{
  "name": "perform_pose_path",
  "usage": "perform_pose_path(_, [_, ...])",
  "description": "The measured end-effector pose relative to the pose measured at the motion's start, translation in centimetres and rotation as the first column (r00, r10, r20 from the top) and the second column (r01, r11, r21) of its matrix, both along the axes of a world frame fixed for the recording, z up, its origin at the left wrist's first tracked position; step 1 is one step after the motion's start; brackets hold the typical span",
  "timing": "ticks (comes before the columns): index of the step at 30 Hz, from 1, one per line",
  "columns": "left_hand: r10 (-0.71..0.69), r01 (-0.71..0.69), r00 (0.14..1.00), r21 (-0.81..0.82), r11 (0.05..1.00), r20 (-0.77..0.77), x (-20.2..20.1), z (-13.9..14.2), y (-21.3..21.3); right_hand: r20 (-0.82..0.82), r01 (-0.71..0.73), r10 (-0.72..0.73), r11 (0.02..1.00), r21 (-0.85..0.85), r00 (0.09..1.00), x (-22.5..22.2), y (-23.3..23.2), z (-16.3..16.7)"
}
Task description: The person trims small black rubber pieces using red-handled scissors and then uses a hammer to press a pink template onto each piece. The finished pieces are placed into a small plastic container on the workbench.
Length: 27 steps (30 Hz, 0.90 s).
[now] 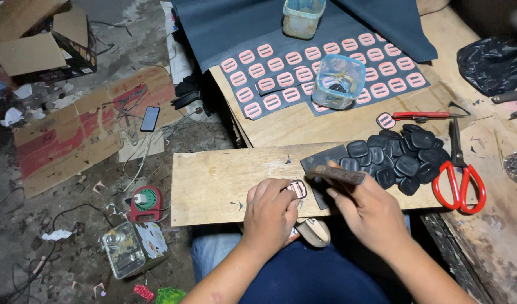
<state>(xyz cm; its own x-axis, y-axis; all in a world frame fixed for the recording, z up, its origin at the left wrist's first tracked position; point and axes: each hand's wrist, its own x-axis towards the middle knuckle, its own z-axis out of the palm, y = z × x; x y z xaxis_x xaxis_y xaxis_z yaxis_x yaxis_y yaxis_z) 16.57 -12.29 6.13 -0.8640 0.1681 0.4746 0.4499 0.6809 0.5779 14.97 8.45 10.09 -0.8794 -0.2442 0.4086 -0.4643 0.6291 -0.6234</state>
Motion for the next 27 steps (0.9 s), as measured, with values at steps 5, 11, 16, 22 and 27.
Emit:
perform_pose_path(5, [0.017, -0.017, 1.000, -0.020, 1.000, -0.008, -0.1, -0.4, 0.2, 0.191, 0.110, -0.135, 0.985, 0.135, 0.972, 0.3, 1.9, 0.6])
perform_pose_path(11, [-0.017, 0.017, 1.000, -0.018, 1.000, 0.023, -0.2, -0.8, 0.2, 0.099, -0.072, 0.068, 0.997, 0.040, 0.993, 1.8, 0.7, -1.4])
perform_pose_path(16, [-0.002, 0.002, 1.000, -0.022, 1.000, 0.024, -0.2, -0.9, 0.1, 0.088, -0.048, 0.046, 0.999, 0.019, 0.995, 2.1, 0.4, -2.6])
perform_pose_path(22, [-0.013, 0.013, 0.998, -0.004, 1.000, 0.061, -0.1, -0.7, 0.2, 0.115, -0.026, 0.023, 0.999, 0.026, 0.993, 2.6, 0.7, -2.5])
perform_pose_path(27, [-0.046, 0.046, 0.999, 0.024, 0.999, 0.012, 0.2, -0.6, 0.2, 0.158, -0.018, 0.007, 0.997, 0.072, 0.987, 3.1, 0.6, -3.1])
